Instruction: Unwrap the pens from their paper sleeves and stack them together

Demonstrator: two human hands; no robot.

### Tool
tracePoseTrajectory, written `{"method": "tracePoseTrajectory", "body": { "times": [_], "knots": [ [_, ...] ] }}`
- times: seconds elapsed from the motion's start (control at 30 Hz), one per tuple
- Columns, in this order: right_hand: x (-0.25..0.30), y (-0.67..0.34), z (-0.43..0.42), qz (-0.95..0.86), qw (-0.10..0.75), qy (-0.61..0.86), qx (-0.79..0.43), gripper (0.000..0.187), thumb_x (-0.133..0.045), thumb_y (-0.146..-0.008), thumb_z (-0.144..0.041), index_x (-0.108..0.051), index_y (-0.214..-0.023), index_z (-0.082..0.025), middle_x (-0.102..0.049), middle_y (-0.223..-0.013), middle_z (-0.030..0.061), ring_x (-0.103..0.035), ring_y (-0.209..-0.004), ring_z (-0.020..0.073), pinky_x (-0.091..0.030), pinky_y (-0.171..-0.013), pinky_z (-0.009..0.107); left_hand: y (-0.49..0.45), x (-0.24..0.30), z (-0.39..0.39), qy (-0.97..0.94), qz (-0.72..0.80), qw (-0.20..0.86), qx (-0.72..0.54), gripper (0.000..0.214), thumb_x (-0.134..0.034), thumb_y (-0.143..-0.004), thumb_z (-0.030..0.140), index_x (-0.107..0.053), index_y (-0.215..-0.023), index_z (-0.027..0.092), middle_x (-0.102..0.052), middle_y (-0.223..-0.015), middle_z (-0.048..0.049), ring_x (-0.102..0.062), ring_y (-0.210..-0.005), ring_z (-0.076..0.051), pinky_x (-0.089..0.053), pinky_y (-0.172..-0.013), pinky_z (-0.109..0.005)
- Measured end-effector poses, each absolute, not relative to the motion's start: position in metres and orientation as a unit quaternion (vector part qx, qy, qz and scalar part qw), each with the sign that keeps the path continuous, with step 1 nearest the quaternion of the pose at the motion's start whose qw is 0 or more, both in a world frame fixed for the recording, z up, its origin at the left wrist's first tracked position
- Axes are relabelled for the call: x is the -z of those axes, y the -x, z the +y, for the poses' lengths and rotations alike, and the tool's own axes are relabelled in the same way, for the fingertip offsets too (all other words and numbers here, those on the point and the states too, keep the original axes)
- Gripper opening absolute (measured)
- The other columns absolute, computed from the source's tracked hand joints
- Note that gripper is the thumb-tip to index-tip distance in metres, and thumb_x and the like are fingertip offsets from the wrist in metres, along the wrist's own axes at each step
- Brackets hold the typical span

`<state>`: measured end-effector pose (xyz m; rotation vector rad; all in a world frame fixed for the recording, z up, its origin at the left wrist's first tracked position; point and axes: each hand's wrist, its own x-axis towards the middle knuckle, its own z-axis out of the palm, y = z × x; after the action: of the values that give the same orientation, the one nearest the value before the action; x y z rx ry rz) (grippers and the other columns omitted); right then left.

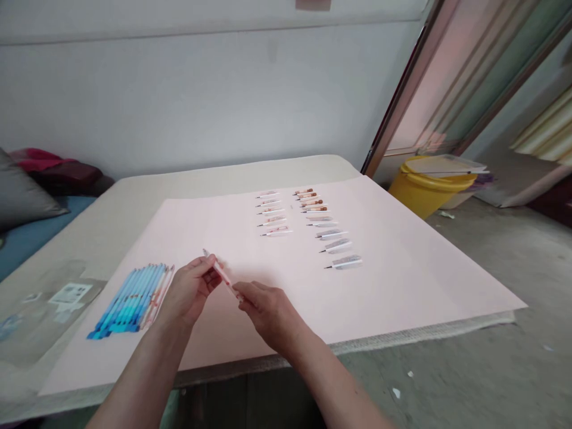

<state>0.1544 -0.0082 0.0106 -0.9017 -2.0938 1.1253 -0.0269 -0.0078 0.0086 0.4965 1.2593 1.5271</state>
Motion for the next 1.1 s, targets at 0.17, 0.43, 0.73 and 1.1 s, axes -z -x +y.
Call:
{"method": "tracePoseTrajectory", "body": {
  "times": [0.17, 0.43, 0.73, 1.1],
  "knots": [
    [-0.016, -0.155, -0.009, -0.809, 0.281, 0.323, -0.402, 0.016, -0.050, -0.083, -0.019, -0.061, -0.093, -0.024, -0.061, -0.079, -0.0001, -0.053, -0.069, 0.0131, -0.038, -0.064, 0.023, 0.024, -0.011, -0.008, -0.206, 0.530, 0.542, -0.619, 0.022, -0.071, -0.063, 0.031, -0.061, -0.071, 0.013, -0.064, -0.071, -0.0045, -0.058, -0.063, -0.012, -0.045, -0.062, -0.026],
    [-0.014, -0.155, -0.011, -0.805, 0.265, 0.330, -0.415, 0.011, -0.052, -0.079, -0.015, -0.057, -0.083, -0.024, -0.060, -0.074, -0.0021, -0.052, -0.065, 0.0120, -0.036, -0.061, 0.022, 0.018, -0.012, -0.010, -0.223, 0.527, 0.560, -0.599, 0.021, -0.069, -0.066, 0.032, -0.064, -0.074, 0.012, -0.063, -0.070, -0.0052, -0.057, -0.065, -0.013, -0.045, -0.063, -0.026],
    [0.000, -0.142, -0.012, -0.696, 0.230, 0.457, -0.504, 0.003, -0.053, -0.076, -0.020, -0.056, -0.077, -0.021, -0.057, -0.056, -0.0041, -0.055, -0.044, 0.0101, -0.039, -0.048, 0.020, 0.015, -0.007, -0.008, -0.259, 0.554, 0.479, -0.630, 0.025, -0.067, -0.066, 0.036, -0.063, -0.072, 0.012, -0.062, -0.071, -0.0048, -0.056, -0.067, -0.013, -0.046, -0.070, -0.031],
    [0.000, -0.137, -0.014, -0.649, 0.226, 0.484, -0.542, 0.017, -0.046, -0.080, -0.025, -0.050, -0.065, -0.019, -0.053, -0.051, -0.0044, -0.045, -0.035, 0.0068, -0.033, -0.038, 0.018, 0.014, -0.008, -0.010, -0.287, 0.556, 0.507, -0.592, 0.029, -0.062, -0.072, 0.038, -0.063, -0.081, 0.011, -0.063, -0.076, -0.0071, -0.057, -0.073, -0.015, -0.046, -0.072, -0.031]
  ]
}}
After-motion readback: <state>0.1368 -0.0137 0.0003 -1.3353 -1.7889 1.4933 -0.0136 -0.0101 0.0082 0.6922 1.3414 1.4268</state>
